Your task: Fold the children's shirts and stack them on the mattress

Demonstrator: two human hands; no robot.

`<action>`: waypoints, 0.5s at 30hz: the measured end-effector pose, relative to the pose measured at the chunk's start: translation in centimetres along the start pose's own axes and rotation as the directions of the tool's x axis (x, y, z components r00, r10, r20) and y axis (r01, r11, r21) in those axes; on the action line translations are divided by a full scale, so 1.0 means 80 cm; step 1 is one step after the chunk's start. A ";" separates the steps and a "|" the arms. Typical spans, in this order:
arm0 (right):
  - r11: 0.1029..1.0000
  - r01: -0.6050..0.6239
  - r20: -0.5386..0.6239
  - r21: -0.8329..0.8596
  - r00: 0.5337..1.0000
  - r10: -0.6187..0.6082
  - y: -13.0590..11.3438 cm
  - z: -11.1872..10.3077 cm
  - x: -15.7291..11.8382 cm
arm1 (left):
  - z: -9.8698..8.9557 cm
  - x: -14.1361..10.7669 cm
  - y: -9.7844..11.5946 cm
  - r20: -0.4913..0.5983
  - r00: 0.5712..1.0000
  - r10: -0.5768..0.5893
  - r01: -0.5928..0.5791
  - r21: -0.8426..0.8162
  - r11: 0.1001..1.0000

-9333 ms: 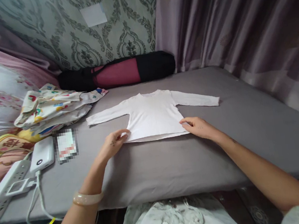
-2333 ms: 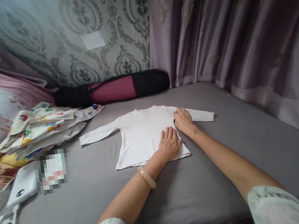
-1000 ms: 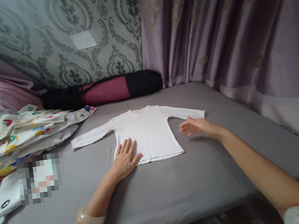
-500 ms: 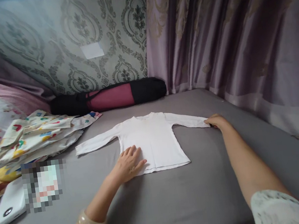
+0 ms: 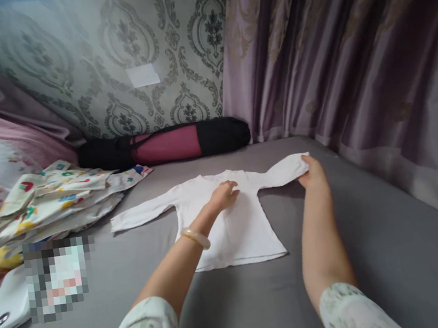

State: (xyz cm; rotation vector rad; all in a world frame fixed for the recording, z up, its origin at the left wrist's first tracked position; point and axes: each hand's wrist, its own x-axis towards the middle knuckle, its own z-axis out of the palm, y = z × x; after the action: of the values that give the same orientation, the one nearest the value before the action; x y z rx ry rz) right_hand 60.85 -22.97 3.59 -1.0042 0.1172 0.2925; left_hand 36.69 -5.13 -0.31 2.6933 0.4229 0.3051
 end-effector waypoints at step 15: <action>0.902 -0.143 0.271 0.408 0.962 0.031 0.020 -0.032 0.024 | 0.048 0.084 0.000 0.163 0.986 0.041 -0.047 0.030 0.998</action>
State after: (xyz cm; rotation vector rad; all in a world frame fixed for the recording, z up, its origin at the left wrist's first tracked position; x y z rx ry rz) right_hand 62.32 -23.97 0.49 -0.5202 -0.0135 0.4571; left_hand 43.94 -4.24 -2.77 2.7371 0.3233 0.0896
